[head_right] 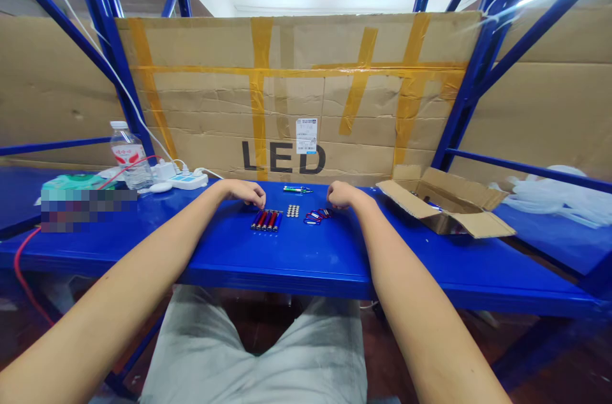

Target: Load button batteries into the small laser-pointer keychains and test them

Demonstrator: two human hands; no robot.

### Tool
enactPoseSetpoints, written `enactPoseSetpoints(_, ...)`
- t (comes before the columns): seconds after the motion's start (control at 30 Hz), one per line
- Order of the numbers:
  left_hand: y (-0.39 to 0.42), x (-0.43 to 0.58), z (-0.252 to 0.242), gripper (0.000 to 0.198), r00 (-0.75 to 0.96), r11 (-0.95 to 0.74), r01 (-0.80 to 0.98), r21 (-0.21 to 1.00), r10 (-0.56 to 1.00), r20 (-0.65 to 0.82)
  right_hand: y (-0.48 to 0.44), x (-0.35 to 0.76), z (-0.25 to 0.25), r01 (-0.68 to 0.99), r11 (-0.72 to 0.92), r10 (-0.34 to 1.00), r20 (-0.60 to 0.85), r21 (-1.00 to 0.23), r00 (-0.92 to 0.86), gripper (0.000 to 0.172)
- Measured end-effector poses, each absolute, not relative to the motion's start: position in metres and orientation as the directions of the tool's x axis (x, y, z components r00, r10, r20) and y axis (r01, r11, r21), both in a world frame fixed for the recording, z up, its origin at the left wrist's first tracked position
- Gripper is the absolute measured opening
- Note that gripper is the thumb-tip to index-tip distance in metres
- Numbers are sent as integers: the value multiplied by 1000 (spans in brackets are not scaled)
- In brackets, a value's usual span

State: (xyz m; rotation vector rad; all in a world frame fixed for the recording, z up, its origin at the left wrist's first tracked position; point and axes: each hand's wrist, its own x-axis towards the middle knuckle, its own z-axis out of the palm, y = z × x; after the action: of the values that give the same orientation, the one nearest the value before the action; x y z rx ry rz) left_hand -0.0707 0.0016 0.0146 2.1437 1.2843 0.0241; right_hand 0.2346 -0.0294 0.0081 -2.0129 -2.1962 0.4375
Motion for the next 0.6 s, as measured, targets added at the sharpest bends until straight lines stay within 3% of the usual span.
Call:
enactPoseSetpoints(0.3, 0, -68, 16, 23, 505, -347, 826, 444, 805, -311, -27, 236, 6, 938, 61, 991, -89, -342, -97, 29)
enactPoseSetpoints(0.6, 7, -72, 11, 22, 489, -294, 795, 530, 829, -273, -25, 238, 4, 931, 68, 990, -92, -358, -108, 26)
